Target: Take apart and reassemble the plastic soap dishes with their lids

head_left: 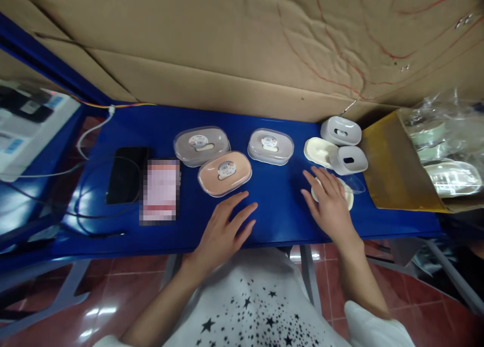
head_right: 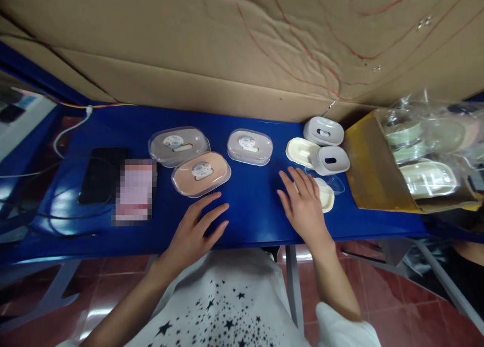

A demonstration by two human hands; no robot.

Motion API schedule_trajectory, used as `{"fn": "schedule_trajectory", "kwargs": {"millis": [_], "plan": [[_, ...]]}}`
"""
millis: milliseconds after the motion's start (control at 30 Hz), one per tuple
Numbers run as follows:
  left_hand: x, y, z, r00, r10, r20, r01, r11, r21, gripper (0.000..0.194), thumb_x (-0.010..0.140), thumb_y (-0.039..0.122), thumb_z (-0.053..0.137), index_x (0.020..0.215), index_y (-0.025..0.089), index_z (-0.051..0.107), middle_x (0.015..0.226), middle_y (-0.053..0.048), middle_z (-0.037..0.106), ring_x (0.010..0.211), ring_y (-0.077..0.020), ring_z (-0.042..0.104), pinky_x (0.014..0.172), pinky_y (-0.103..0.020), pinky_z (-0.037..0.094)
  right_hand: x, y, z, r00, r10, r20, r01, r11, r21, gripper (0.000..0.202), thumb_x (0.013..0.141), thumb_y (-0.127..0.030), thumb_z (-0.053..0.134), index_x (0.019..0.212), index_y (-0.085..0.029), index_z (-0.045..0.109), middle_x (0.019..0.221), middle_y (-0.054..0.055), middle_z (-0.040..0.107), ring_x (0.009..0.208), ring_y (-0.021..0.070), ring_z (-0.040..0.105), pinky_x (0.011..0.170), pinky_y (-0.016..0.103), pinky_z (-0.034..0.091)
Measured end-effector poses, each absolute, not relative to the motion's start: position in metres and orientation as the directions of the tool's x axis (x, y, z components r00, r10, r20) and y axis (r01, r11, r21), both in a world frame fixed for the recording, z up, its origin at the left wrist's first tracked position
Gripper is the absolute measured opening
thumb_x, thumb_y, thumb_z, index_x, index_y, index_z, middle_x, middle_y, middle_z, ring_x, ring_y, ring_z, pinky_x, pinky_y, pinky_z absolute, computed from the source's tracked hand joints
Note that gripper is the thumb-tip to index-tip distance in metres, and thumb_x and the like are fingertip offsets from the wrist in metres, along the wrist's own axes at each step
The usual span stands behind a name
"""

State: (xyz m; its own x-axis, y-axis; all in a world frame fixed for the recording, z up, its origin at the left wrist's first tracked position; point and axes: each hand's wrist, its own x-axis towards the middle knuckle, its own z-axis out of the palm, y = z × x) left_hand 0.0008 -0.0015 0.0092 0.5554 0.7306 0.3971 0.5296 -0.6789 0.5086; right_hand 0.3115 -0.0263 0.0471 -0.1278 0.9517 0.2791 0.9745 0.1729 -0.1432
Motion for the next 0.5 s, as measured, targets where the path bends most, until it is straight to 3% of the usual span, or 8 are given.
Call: {"fn": "schedule_trajectory", "kwargs": {"millis": [100, 300, 400, 500], "plan": [[0.008, -0.002, 0.005, 0.619, 0.695, 0.365, 0.49, -0.706, 0.512, 0.032, 0.107, 0.022, 0.063, 0.139, 0.021, 0.063, 0.147, -0.015, 0.063, 0.13, -0.0285, 0.066, 0.107, -0.048, 0.058, 0.33, -0.068, 0.039, -0.067, 0.932, 0.356, 0.988, 0.113, -0.11, 0.049, 0.107, -0.027, 0.059, 0.156, -0.027, 0.056, 0.143, 0.013, 0.071, 0.135, 0.034, 0.066, 0.114, 0.054, 0.048], [0.031, -0.003, 0.013, 0.74, 0.536, 0.407, 0.337, -0.818, 0.465, 0.024, 0.106, 0.019, 0.062, 0.129, 0.019, 0.068, 0.141, -0.013, 0.067, 0.126, -0.0285, 0.066, 0.106, -0.049, 0.057, 0.328, -0.098, 0.008, 0.021, 0.924, 0.381, 1.0, -0.012, -0.025, 0.052, 0.104, -0.018, 0.061, 0.154, -0.031, 0.058, 0.135, 0.008, 0.077, 0.132, 0.0372, 0.065, 0.12, 0.066, 0.03], [0.04, -0.004, 0.02, 0.755, 0.508, 0.416, 0.321, -0.838, 0.44, 0.023, 0.107, 0.019, 0.06, 0.129, 0.018, 0.068, 0.139, -0.013, 0.068, 0.127, -0.0281, 0.066, 0.108, -0.049, 0.056, 0.311, -0.094, 0.006, -0.024, 0.948, 0.319, 0.994, 0.057, -0.094, 0.059, 0.101, -0.01, 0.058, 0.155, -0.033, 0.058, 0.137, 0.007, 0.076, 0.138, 0.0374, 0.06, 0.117, 0.062, 0.034], [0.042, -0.004, 0.02, 0.757, 0.517, 0.399, 0.353, -0.838, 0.416, 0.026, 0.109, 0.021, 0.057, 0.134, 0.018, 0.066, 0.142, -0.012, 0.068, 0.13, -0.0284, 0.065, 0.111, -0.05, 0.054, 0.292, -0.089, 0.014, -0.167, 0.954, 0.248, 0.947, 0.225, -0.23, 0.067, 0.1, -0.006, 0.053, 0.161, -0.035, 0.052, 0.143, 0.006, 0.073, 0.139, 0.0335, 0.061, 0.114, 0.056, 0.043]]}}
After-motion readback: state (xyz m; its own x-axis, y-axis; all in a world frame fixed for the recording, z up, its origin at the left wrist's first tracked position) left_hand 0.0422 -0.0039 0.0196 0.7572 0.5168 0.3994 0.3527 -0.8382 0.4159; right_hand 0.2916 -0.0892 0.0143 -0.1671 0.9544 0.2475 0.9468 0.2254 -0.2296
